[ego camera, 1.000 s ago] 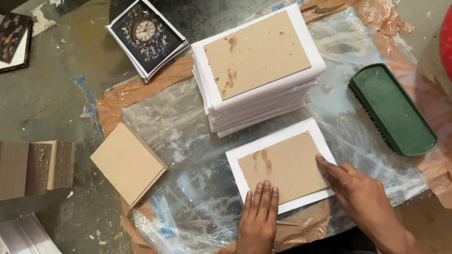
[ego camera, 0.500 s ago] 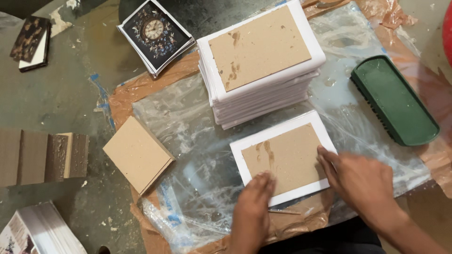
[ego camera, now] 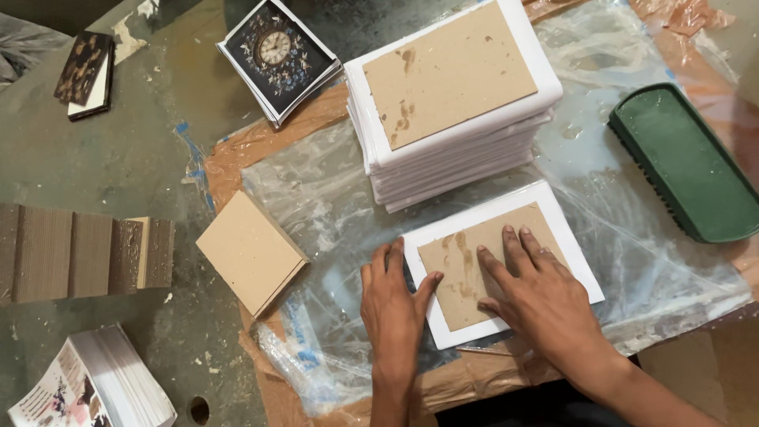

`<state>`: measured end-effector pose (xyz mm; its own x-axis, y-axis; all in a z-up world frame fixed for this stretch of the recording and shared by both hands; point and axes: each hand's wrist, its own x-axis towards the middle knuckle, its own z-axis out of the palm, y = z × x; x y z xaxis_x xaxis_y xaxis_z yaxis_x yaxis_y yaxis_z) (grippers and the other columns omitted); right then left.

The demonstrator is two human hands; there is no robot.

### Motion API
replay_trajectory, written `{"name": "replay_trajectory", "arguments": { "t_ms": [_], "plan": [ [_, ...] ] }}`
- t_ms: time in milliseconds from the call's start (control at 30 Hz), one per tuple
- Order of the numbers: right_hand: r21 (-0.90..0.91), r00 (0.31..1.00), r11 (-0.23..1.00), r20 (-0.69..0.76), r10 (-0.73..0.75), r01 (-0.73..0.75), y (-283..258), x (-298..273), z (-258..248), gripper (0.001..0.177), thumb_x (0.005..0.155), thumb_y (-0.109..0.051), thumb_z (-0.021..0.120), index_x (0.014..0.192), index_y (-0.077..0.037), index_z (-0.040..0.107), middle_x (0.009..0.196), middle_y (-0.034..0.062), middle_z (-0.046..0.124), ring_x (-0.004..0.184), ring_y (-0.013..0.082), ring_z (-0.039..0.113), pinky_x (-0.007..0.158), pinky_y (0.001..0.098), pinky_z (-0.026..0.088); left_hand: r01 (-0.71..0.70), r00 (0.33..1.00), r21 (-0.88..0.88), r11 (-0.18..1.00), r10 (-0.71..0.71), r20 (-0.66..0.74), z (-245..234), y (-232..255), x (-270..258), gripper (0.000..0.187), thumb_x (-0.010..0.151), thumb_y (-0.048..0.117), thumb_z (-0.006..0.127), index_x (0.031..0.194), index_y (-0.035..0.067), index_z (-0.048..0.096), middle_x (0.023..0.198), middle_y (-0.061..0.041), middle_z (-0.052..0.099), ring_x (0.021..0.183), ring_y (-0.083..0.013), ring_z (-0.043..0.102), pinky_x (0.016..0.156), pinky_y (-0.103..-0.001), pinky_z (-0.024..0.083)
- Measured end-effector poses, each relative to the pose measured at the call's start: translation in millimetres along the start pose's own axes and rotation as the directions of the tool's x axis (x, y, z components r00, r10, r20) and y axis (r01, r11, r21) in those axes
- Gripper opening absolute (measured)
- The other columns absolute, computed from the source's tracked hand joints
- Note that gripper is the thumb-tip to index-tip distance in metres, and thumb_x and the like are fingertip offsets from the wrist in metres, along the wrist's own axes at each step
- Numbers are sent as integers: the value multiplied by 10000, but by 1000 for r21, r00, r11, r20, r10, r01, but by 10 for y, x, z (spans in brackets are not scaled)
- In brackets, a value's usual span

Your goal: The person repeatedly applies a white liquid to the edges of white boards using a green brush, then places a brown cardboard cover on top and presses it down. This process is repeated for multiple boards, stacking the finished items.

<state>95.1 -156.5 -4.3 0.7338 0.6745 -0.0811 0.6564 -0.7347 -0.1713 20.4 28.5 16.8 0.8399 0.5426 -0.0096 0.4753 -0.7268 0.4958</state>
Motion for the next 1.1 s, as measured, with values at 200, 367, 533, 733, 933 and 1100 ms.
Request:
{"name": "replay_trajectory", "arguments": {
  "t_ms": [200,367,533,733,933,1100],
  "plan": [
    [-39,999,999,28,19,-18,-72,-7,-16,783,789,-596,630,1485,-260,506,1556,173,445,1400,347,440,1018,409,469,8,1000,-3,1000,-8,11,-71,49,64,720,701,323,882,1305,31,619,1297,-112,636,1113,-343,592,925,-442,500],
    [-2,998,1000,-54,-16,16,7,-47,68,782,767,-587,618,1474,-271,517,1563,152,446,1395,318,439,1071,408,419,-10,1000,8,1000,10,-8,-53,52,12,720,700,328,885,1291,12,621,1315,-124,626,1096,-345,590,916,-447,498],
    [2,996,1000,-86,-12,13,24,-54,77,782,764,-587,628,1471,-271,516,1574,149,445,1386,315,446,1083,411,409,-7,1000,-10,1000,7,-2,-48,50,18,714,697,320,884,1284,9,623,1316,-111,622,1089,-345,587,917,-451,494],
    [-33,996,999,-86,-17,14,5,-67,82,776,764,-589,633,1466,-279,520,1566,144,455,1389,313,451,1096,410,408,-25,999,-34,999,24,-32,-65,55,-7,685,709,310,881,1270,12,627,1309,-105,628,1091,-344,593,920,-447,496],
    [-4,990,999,-140,-36,35,17,-73,113,763,780,-577,626,1467,-265,519,1507,157,465,1394,325,444,1094,426,403,21,1000,-65,998,-22,-16,-71,73,8,653,686,284,895,1228,25,641,1257,-90,647,1101,-332,595,918,-444,496],
    [4,993,1000,-118,-26,27,20,-75,118,772,785,-582,617,1481,-267,511,1561,155,456,1399,323,435,1097,427,398,16,999,-78,997,-19,-36,-74,82,12,640,675,266,906,1211,26,652,1233,-89,657,1097,-326,600,917,-440,496]
  ]
}}
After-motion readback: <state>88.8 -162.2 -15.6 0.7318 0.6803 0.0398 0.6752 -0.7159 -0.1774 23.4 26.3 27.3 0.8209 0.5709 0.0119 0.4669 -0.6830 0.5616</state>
